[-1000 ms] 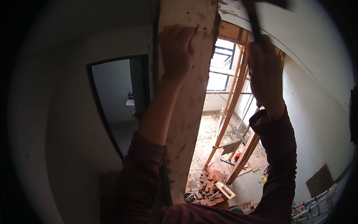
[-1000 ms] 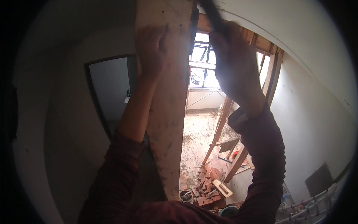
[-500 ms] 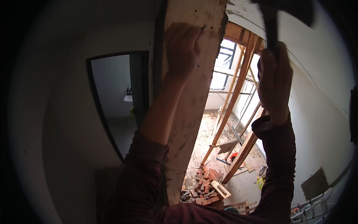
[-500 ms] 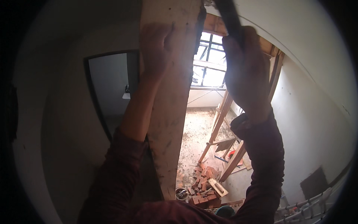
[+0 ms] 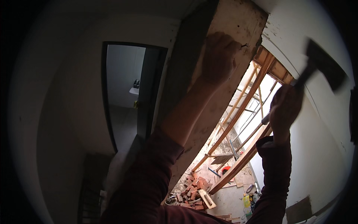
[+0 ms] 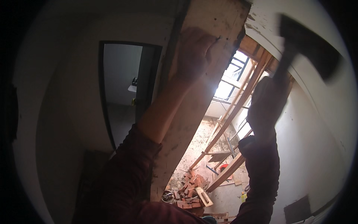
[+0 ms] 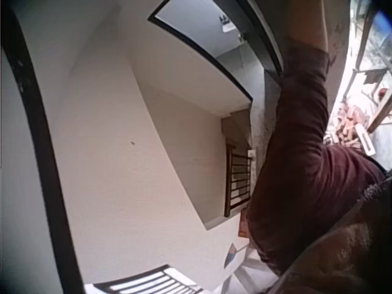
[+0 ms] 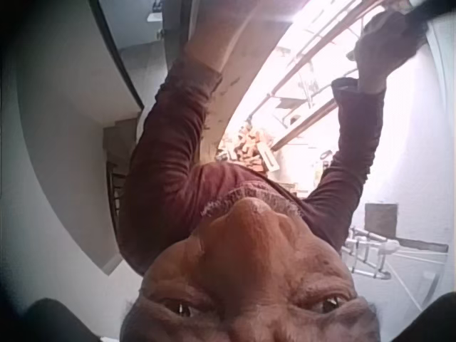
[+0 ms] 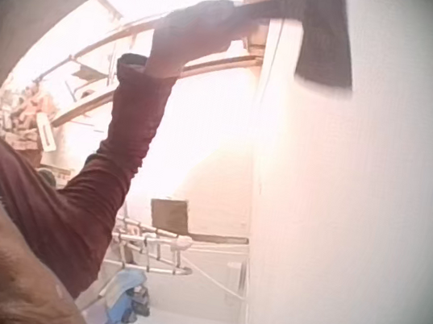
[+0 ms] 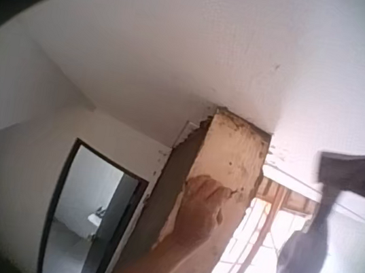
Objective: The person secures wooden formwork to a plastered wall section using a hammer and nails, and later uses pliers to adjust protruding nails.
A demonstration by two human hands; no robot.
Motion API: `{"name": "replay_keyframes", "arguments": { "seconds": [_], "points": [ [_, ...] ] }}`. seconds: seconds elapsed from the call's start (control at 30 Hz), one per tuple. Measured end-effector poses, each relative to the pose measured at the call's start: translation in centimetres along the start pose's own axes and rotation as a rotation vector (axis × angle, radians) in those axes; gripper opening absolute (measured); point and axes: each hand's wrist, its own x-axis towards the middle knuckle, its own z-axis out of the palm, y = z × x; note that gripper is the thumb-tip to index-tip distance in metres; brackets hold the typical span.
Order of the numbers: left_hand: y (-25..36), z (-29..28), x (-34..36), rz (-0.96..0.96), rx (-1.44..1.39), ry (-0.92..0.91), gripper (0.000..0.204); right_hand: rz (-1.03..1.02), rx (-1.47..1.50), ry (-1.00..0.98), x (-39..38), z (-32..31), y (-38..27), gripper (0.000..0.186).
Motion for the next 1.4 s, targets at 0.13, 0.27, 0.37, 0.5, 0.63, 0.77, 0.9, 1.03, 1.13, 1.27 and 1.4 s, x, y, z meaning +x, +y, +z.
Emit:
{"name": "replay_keyframes", "arguments": {
  "seconds": [0.13, 0.27, 0.37, 0.5, 0.63, 0.77, 0.9, 1.03, 1.13, 1.27, 1.4],
  "points": [
    [0.0, 0.0, -0.1, -0.039, 0.007, -0.044, 0.019, -0.201, -0.556, -0.392, 1.3, 0.0, 0.5, 0.023],
    [-0.6, -0.5, -0.2, 0.029, -0.033, -0.023, 0.019, -0.147, -0.524, -0.152, 0.6, 0.3, -2.1, 0.024],
    [-0.6, -0.5, -0.1, 0.024, 0.0, -0.006, 0.017, -0.068, 0.039, 0.024, 0.3, 1.0, -0.8, 0.021],
    [-0.2, -0.4, -0.4, -0.053, -0.12, 0.029, 0.013, -0.156, -0.558, -0.421, 0.5, 1.0, -0.1, 0.017],
    [-0.5, -0.8, 0.5, 0.016, 0.013, 0.055, 0.037, -0.264, -0.417, -0.165, 0.5, 1.6, -2.3, 0.017],
    [-0.5, -0.7, -0.6, -0.107, -0.19, 0.014, 0.076, -0.271, -0.388, -0.102, -0.3, 1.8, 0.7, 0.018],
    [-0.4, -0.5, -1.0, -0.164, -0.237, 0.04, 0.081, -0.1, -0.503, -0.364, 0.0, 1.1, 0.8, 0.015],
    [0.0, -0.5, -0.3, -0.135, -0.264, 0.09, 0.088, -0.171, -0.22, -0.097, -0.5, 1.6, -0.5, 0.016],
    [0.5, -0.8, 0.2, -0.053, -0.263, 0.15, 0.081, -0.044, 0.081, 0.015, -1.3, 1.9, 0.1, 0.015],
    [0.2, -0.6, 0.3, 0.005, -0.153, 0.125, 0.076, -0.109, -0.404, -0.434, 0.4, 1.7, 0.6, 0.011],
    [-0.5, -1.2, 0.3, 0.073, -0.113, 0.119, 0.077, -0.26, -0.212, -0.113, -0.3, 2.2, -0.3, 0.011]
  ]
}}
